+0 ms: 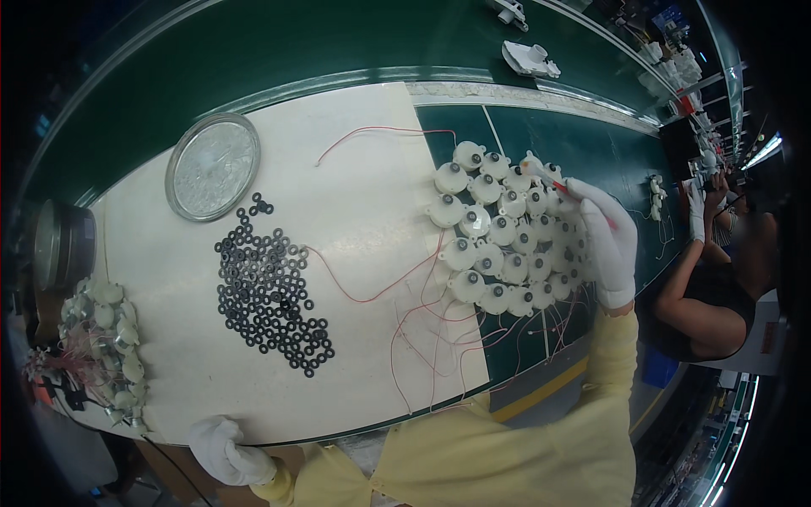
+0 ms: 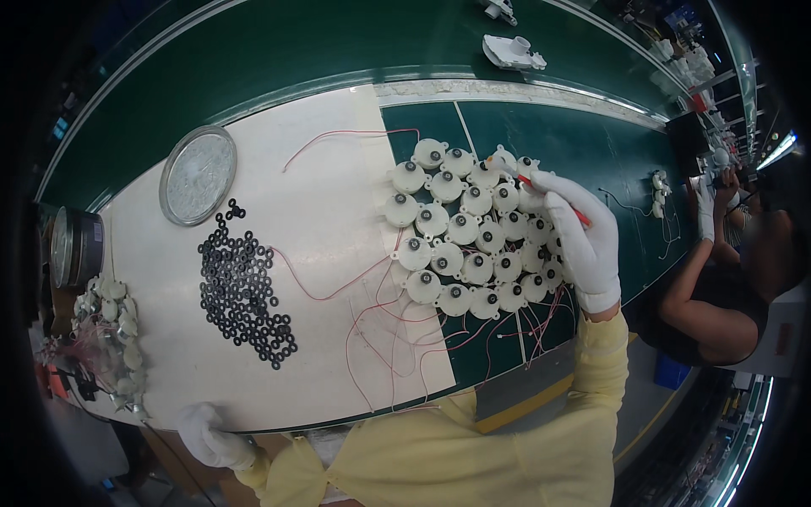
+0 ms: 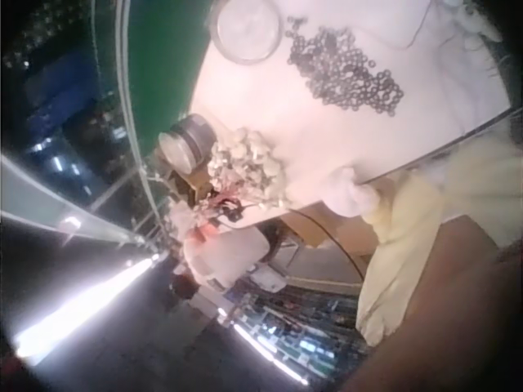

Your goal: The person assembles small white electronic components by picking up black washers and placing them onto the units. They then use a red-handled brush to apply a white substance to the center of the components. The person handles the components one by one, moving them between a pile of washers and a tray of assembled units.

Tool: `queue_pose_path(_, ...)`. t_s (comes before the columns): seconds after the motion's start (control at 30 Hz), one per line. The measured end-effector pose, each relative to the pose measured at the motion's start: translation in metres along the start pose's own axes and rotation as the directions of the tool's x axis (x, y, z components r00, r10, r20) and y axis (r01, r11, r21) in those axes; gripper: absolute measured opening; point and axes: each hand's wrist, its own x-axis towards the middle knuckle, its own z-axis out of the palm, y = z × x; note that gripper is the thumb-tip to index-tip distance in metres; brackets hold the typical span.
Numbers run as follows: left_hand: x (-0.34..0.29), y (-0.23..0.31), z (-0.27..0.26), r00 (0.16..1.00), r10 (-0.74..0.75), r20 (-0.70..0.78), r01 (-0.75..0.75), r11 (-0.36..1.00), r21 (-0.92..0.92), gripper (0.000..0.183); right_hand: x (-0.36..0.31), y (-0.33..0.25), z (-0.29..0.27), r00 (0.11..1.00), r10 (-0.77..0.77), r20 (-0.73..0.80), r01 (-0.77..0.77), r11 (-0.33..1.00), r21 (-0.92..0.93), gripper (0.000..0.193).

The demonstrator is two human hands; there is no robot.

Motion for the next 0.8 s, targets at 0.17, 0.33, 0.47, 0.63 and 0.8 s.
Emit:
queue_pose_path(0.17, 0.0, 0.001, -0.002, 1.0, -0.001, 0.024, 0.001, 1.0, 0.02, 0.024, 0.004, 0.005, 0.002, 0.996, 0.075, 0.042, -0.077, 0.996, 0.054, 0.03)
queue_pose_path(0.33, -0.001, 0.0, -0.004, 0.999, -0.01, 0.03, 0.008, 0.999, 0.036, 0.025, 0.0, 0.007, 0.004, 0.996, 0.056, 0.065, -0.058, 0.998, 0.037, 0.03)
queue_pose_path(0.47, 0.007, 0.004, 0.002, 0.999, 0.032, -0.006, -0.032, 0.998, 0.046, 0.026, -0.005, 0.006, -0.001, 0.999, 0.006, 0.047, -0.004, 0.999, -0.046, 0.029)
queue_pose_path(0.63, 0.0, 0.002, -0.001, 1.0, 0.004, 0.0, -0.004, 0.999, 0.049, 0.027, -0.004, 0.001, -0.001, 1.0, -0.007, 0.021, 0.007, 1.0, 0.003, 0.028)
queue_pose_path(0.8, 0.003, 0.003, -0.002, 1.0, -0.006, 0.029, 0.005, 0.998, 0.055, 0.026, 0.001, -0.005, 0.005, 0.998, 0.016, 0.062, -0.016, 1.0, -0.006, 0.028)
